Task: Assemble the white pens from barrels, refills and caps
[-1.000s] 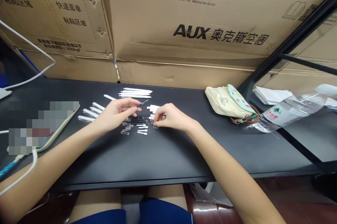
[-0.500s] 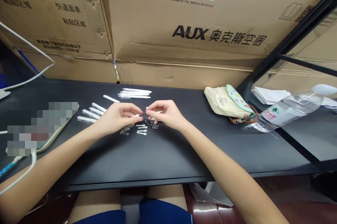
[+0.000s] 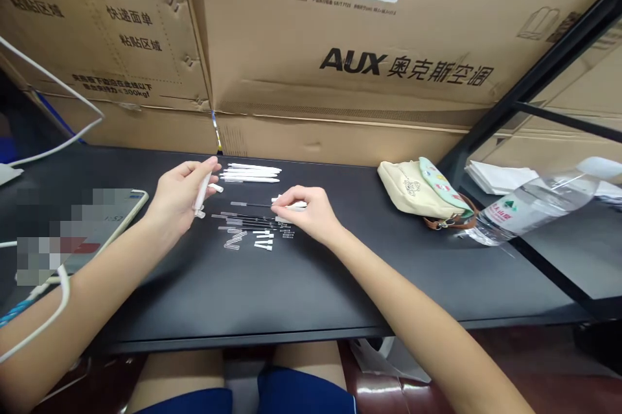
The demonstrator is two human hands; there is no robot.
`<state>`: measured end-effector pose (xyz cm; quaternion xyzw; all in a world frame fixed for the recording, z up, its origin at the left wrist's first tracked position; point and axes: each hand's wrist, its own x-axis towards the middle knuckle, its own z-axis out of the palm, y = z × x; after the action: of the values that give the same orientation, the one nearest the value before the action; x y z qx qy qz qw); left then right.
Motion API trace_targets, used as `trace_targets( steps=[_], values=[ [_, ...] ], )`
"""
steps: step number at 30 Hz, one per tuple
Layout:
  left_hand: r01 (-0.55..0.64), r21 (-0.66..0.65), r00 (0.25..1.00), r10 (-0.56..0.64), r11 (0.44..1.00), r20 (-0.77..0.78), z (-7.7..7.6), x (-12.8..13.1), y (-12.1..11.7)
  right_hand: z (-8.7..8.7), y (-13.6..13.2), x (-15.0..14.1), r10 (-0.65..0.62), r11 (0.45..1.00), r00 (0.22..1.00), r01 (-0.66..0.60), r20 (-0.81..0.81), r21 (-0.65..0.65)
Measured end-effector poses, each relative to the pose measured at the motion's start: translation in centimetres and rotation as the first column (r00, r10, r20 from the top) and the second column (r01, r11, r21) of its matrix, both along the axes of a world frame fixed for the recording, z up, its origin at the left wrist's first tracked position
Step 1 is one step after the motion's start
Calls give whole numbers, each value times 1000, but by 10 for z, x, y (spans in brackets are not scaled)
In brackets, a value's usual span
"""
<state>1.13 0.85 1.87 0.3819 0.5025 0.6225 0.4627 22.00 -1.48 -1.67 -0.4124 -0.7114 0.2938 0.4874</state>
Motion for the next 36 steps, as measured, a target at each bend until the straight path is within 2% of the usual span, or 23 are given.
trace_targets(
  steps=[5, 9, 11, 14, 16, 17, 19, 21, 22, 23, 25, 29, 33, 36],
  values=[
    [38, 72, 998, -41, 997, 38, -2, 0, -2, -9, -3, -10, 78, 974, 973, -120, 216, 191],
    [78, 143, 992, -63, 987, -112, -6, 2, -5, -12, -1, -8, 59, 960, 925, -155, 375, 233],
    [123, 216, 973, -74, 969, -220, -8, 3, -7, -11, -2, -8, 69, 962, 915, -167, 397, 216],
    [230, 351, 900, -61, 908, -431, -11, 4, -11, -6, -6, -11, 87, 989, 962, -116, 259, 97],
    [306, 454, 787, 47, 837, -616, -14, 4, -13, -1, -8, -14, 98, 987, 995, -97, 0, -131],
    [360, 503, 703, 126, 786, -700, -16, 4, -14, 2, -9, -16, 102, 951, 982, -143, -162, -272],
    [498, 567, 524, 292, 656, -800, -20, 5, -13, 7, -10, -19, 90, 804, 882, -339, -463, -489],
    [630, 564, 395, 405, 533, -824, -23, 6, -12, 10, -10, -21, 59, 642, 751, -533, -658, -551],
    [675, 550, 361, 430, 492, -828, -25, 7, -12, 10, -9, -22, 37, 586, 697, -596, -716, -550],
    [703, 535, 339, 441, 468, -831, -25, 8, -12, 9, -9, -23, 13, 553, 656, -634, -755, -541],
    [729, 505, 314, 429, 463, -847, -24, 11, -13, 6, -7, -24, -19, 541, 606, -663, -795, -518],
    [735, 424, 309, 296, 529, -904, -20, 13, -16, -2, -6, -26, -33, 574, 583, -654, -812, -493],
    [710, 396, 346, 200, 582, -916, -16, 10, -17, -4, -6, -26, -85, 615, 616, -586, -783, -528],
    [679, 375, 281, 248, 631, -927, -13, 1, -11, -1, -6, -24, -127, 611, 662, -535, -739, -584]
  ],
)
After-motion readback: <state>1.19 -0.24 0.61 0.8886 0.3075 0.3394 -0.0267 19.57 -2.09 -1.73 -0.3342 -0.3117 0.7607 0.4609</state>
